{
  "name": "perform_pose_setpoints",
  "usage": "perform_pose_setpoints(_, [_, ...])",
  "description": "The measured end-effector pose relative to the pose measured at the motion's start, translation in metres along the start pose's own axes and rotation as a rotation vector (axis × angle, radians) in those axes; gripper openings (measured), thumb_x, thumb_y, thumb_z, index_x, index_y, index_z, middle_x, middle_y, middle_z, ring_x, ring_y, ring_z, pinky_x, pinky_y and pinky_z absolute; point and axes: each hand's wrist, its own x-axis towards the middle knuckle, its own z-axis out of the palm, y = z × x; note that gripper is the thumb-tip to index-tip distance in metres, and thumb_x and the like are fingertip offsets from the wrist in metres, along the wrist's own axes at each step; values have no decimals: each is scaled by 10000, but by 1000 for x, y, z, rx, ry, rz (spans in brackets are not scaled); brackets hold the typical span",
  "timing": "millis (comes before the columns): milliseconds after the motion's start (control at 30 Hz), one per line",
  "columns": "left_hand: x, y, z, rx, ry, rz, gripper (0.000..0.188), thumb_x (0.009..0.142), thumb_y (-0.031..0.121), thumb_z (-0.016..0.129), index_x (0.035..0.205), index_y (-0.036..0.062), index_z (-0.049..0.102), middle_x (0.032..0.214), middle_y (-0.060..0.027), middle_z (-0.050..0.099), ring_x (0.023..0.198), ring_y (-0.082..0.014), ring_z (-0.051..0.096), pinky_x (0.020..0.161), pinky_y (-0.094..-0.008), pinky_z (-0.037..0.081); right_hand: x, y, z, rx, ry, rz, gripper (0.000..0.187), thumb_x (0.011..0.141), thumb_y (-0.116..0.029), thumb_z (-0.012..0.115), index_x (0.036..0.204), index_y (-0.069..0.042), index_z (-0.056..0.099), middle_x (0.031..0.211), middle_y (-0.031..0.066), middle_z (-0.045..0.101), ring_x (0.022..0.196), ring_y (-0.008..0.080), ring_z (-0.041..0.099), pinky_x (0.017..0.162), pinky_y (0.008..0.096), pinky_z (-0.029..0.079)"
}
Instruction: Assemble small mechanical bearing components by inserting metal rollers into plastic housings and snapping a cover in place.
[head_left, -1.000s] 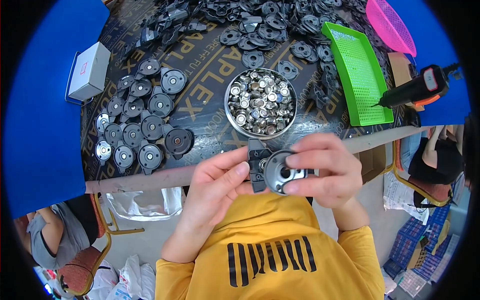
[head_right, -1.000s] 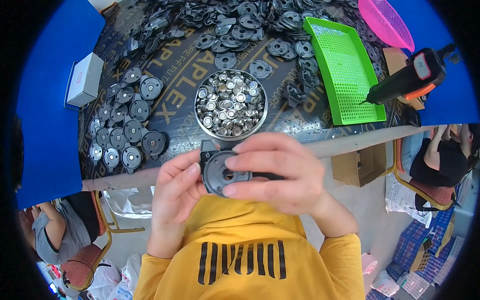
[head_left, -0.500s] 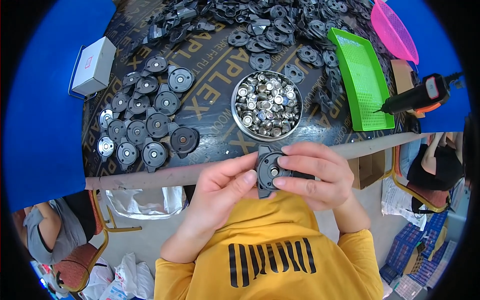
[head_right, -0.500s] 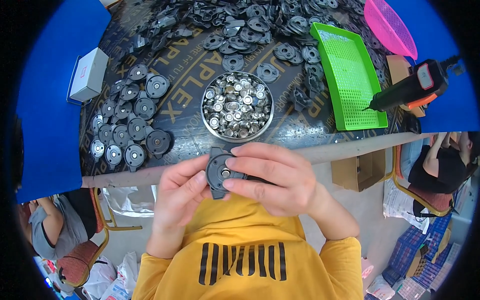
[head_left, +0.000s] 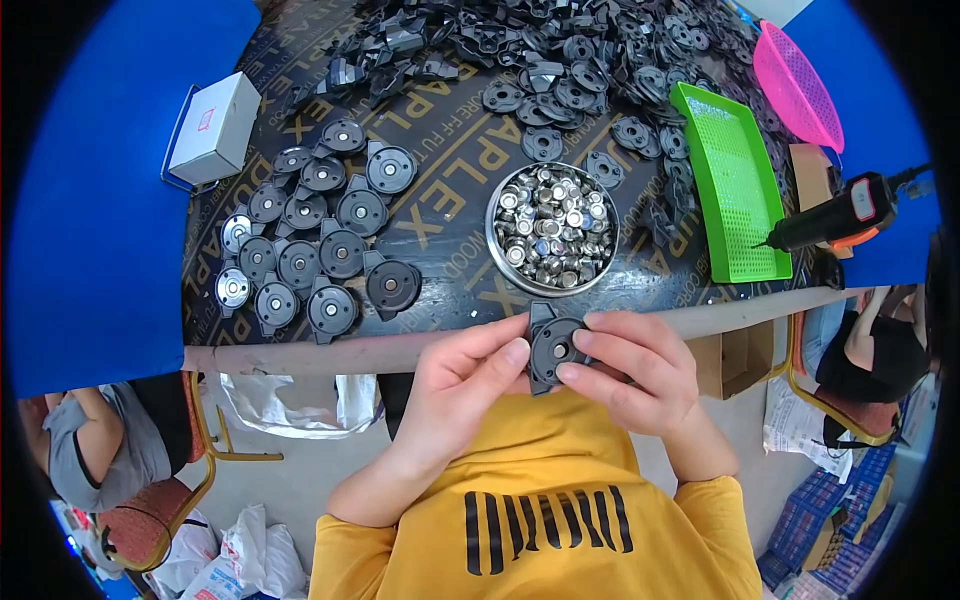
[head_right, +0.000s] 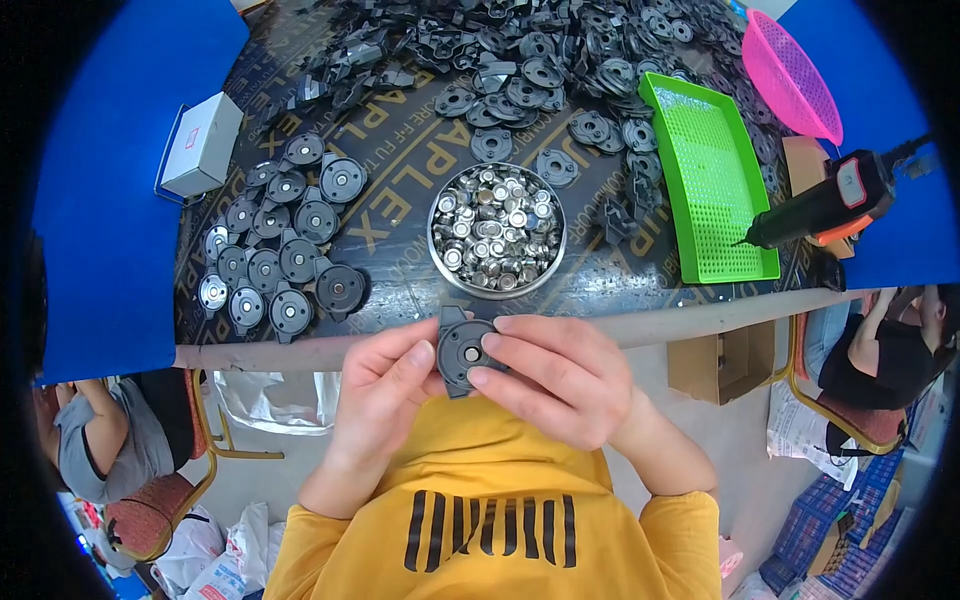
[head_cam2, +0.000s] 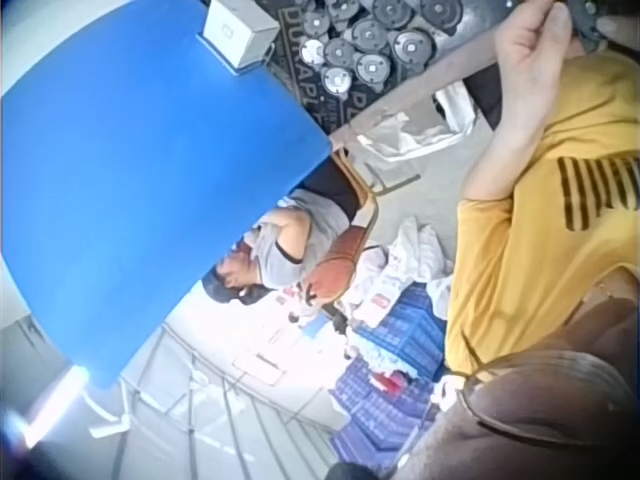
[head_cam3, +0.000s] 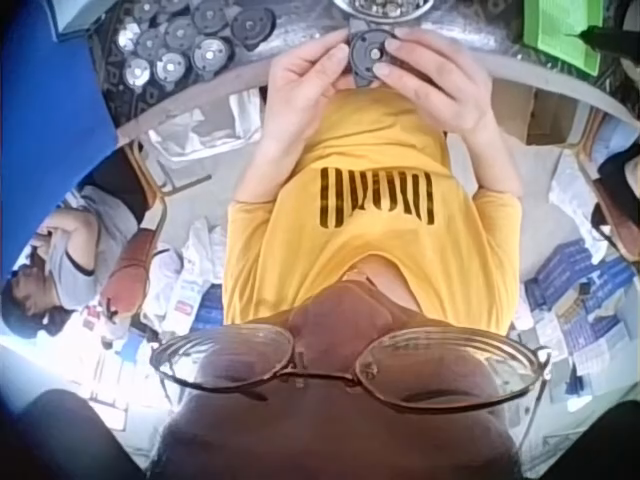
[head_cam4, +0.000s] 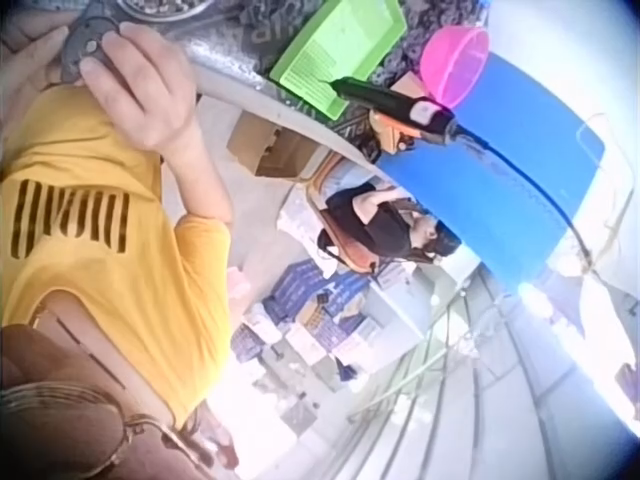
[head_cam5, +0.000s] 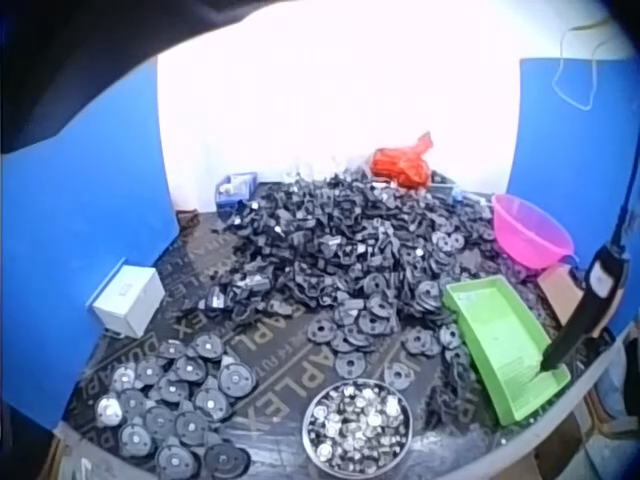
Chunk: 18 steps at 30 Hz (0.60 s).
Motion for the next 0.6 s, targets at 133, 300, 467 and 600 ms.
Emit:
perform_pose_setpoints(133, [2,-5,-3,98,-77,128,379,873,-26,566,1241,-65,481,1101,-130,613,964,-150,605,836,-266,503,0,-2,4,-22,-5,-16,276,614,-77,697,887,-42,686,935,117,646,811,268,634,580,286,502])
perform_pose_setpoints(300, [1,-10,-2,107,-27,137,402,841,-63,594,1224,-78,475,1089,-137,614,963,-154,607,831,-257,503,-4,-5,10,-63,11,-19,267,606,-76,694,871,-40,689,944,116,644,815,264,629,584,290,496])
perform_pose_setpoints(467, [3,-8,-1,138,-20,141,383,849,-58,583,1217,-78,480,1086,-138,615,965,-156,608,834,-251,501,-7,-7,14,-75,16,-14,262,604,-75,698,863,-35,689,954,117,633,834,273,626,592,307,503])
perform_pose_setpoints(600, [5,-7,-1,154,-13,139,348,860,-39,578,1197,-72,498,1089,-125,617,960,-145,610,834,-242,498,-8,-3,20,-31,71,-27,256,619,-57,698,872,-24,682,947,113,617,894,312,618,656,364,539])
